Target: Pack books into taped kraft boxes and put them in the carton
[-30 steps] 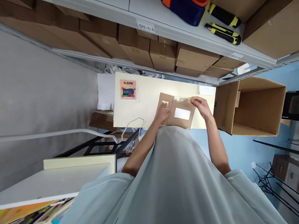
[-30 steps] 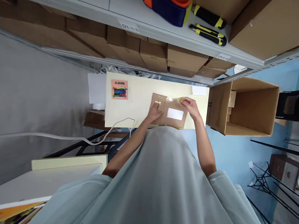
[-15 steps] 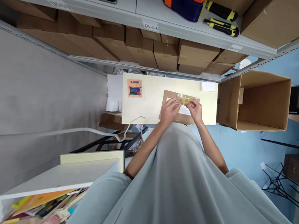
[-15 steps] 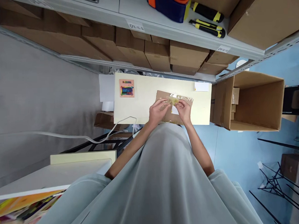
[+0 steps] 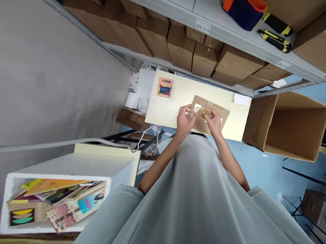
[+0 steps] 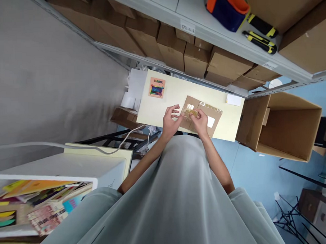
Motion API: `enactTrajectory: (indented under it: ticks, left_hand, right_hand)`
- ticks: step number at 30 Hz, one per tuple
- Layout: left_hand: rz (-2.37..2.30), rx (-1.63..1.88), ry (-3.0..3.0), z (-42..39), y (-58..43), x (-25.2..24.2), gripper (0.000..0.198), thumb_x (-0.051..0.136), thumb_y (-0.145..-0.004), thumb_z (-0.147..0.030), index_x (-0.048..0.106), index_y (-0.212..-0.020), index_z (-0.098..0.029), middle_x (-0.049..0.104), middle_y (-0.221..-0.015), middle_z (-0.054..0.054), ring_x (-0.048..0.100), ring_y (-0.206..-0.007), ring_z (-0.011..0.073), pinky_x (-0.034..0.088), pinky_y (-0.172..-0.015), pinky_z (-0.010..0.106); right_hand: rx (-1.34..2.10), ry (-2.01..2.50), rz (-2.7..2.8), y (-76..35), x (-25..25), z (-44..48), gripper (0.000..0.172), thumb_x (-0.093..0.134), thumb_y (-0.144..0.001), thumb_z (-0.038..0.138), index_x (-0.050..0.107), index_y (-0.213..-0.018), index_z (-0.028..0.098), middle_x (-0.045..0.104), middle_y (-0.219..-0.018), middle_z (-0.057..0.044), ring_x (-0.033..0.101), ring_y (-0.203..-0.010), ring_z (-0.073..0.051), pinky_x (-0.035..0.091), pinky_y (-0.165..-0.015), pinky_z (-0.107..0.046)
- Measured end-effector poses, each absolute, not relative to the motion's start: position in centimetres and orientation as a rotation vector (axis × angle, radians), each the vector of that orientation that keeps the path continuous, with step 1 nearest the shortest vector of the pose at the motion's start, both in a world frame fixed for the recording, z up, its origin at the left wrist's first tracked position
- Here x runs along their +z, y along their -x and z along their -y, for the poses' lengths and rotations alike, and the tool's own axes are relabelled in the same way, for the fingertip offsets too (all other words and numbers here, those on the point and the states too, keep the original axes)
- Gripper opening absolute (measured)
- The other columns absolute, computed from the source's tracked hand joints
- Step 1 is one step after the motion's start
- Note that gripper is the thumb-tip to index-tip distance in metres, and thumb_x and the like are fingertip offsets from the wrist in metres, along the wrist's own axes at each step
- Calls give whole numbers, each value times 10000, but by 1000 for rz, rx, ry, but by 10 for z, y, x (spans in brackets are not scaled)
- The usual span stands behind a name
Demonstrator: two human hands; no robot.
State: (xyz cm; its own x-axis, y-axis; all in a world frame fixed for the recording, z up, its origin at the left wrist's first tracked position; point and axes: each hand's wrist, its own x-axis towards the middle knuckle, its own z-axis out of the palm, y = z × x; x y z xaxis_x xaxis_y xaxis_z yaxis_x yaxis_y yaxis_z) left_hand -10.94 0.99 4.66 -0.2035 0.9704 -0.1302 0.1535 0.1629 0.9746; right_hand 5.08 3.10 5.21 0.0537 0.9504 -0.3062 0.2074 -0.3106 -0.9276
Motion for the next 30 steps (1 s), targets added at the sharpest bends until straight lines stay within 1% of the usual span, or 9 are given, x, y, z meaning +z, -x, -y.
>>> enactTrajectory:
  ticks: [2,4,8,12,17,20,22,27,30]
  left_hand:
    - [-1510,1115,-994,-11,126,42,238,727,-919,-330,793,-1120,-221,796,-1103,91,753,-955,215,642,-836,350]
    - [-1438,1090,-970,-10,141,38,185,737,-905,-352,799,-1014,-215,790,-1008,70,740,-887,196,627,-806,329]
    - [-1367,1088,-1006,-10,159,37,184,776,-870,-381,780,-964,-223,778,-975,49,722,-871,177,612,-808,310]
    - [-1244,1054,-993,-13,161,40,190,791,-863,-375,754,-975,-226,764,-913,36,722,-865,172,611,-819,302]
    - [-1269,1138,-1023,-16,174,44,90,732,-893,-295,736,-937,-216,755,-977,46,735,-865,168,612,-830,309]
    - [-1441,1251,-994,-18,211,44,65,699,-905,-261,730,-937,-214,744,-1017,47,745,-890,163,616,-863,302]
    - [-1576,1338,-916,-18,246,44,59,702,-898,-247,713,-946,-213,747,-1016,42,747,-878,155,615,-854,288]
    - [-1767,1548,-823,-24,334,47,88,753,-885,-243,693,-942,-210,751,-919,10,752,-827,150,623,-807,261]
    - [-1945,1626,-834,-48,384,41,117,738,-944,-293,696,-1020,-215,771,-1037,27,780,-976,176,636,-914,279]
  right_hand:
    - [1361,1610,1275,-42,54,-30,328,651,-879,542,652,-1002,238,761,-1020,-75,738,-978,-240,616,-890,-365]
    - [1348,1617,1357,-36,57,-28,300,644,-876,517,654,-991,239,757,-1028,-73,725,-977,-236,603,-917,-367]
    - [1190,1666,1498,-31,69,-22,256,632,-896,446,682,-1051,248,761,-1139,-79,703,-999,-231,583,-966,-373]
    - [1133,1639,1576,-30,81,-15,173,600,-938,383,700,-1000,256,747,-1041,-59,692,-907,-221,588,-880,-356]
    - [1068,1597,1579,-8,86,-13,189,616,-982,413,723,-1018,261,755,-1056,-73,710,-932,-242,621,-906,-399]
    - [1135,1489,1621,20,87,-17,287,638,-1009,458,740,-1208,279,762,-1196,-97,734,-1060,-268,639,-974,-442]
    - [1191,1407,1654,44,86,-24,393,636,-1031,484,698,-1372,299,742,-1324,-113,733,-1159,-286,643,-1008,-469]
    - [1282,1182,1835,146,80,-69,690,642,-1041,599,463,-1661,353,564,-1615,-128,720,-1251,-308,667,-1007,-489]
    - [1292,962,2051,219,71,-109,798,585,-1054,693,336,-1736,362,467,-1704,-107,627,-1415,-344,635,-1089,-520]
